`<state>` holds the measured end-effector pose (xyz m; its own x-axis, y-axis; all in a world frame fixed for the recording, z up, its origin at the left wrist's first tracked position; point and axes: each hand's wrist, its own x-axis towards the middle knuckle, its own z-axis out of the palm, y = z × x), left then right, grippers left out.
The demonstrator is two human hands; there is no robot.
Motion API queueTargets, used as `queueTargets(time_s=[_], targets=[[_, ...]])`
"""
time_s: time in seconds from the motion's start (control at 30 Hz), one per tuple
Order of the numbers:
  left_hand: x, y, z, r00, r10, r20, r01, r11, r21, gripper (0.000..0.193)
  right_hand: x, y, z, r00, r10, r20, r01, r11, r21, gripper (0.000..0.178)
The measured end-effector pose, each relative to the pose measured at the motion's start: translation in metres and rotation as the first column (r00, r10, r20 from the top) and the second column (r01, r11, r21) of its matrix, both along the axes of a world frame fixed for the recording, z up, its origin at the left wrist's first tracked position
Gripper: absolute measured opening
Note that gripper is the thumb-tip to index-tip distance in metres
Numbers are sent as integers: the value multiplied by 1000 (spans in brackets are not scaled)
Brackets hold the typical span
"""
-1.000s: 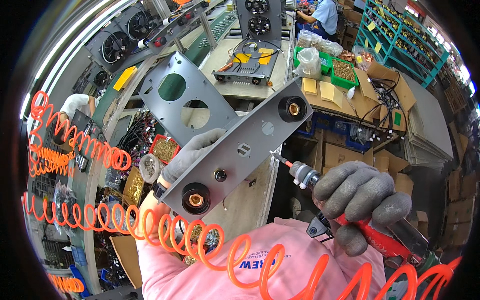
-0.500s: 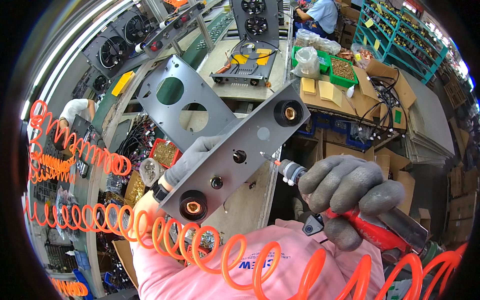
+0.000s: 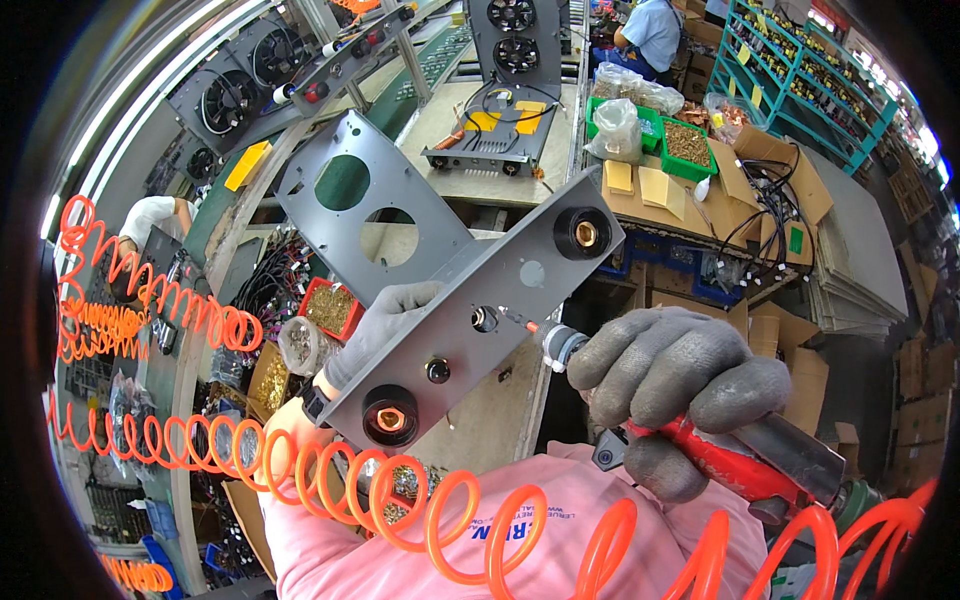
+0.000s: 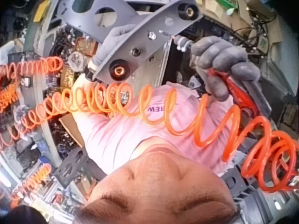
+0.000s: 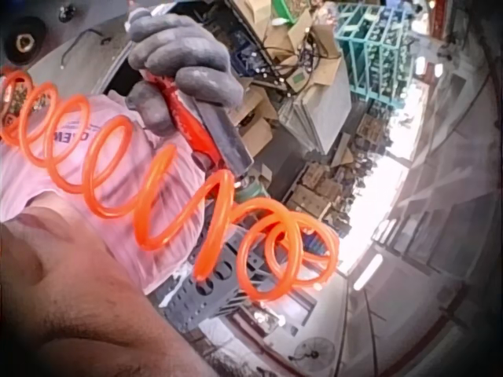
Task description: Assembling a metal electronics unit by installing internal components, connecting wiring harnesses, and fastening parts using an air screwdriver.
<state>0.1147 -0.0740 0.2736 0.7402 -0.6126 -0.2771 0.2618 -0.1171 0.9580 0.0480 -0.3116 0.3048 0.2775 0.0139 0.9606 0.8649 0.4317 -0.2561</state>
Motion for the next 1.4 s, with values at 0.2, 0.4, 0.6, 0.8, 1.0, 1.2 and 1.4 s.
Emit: queueTargets(time_s=[0.2,0.4,0.6,0.8,1.0,1.2,1.4], targets=[[1,-4,-3,995,56,79,-62,995,80,35,0,6,-3,1000,10,-20,-10,999,36,35],[0,2,3,983,112,144,-123,989,76,36,-1,5,-5,1000,10,9,-10,999,48,36],[-7,1,5,996,-23,-88,15,995,-98,38,2,6,-5,1000,12,9,-12,1000,26,38],[-14,6,2,984,-50,-169,8,970,-244,40,5,5,-2,998,60,-37,-62,997,-43,42],[-1,5,-9,996,-50,-80,47,998,-38,37,6,7,-2,996,73,-53,-75,996,-42,45],[-4,17,-5,992,-101,81,106,992,-65,45,7,4,-2,999,43,-29,-44,998,-32,42],[-15,26,4,988,-150,25,152,975,-164,46,12,9,-6,998,50,-25,-50,999,6,40]])
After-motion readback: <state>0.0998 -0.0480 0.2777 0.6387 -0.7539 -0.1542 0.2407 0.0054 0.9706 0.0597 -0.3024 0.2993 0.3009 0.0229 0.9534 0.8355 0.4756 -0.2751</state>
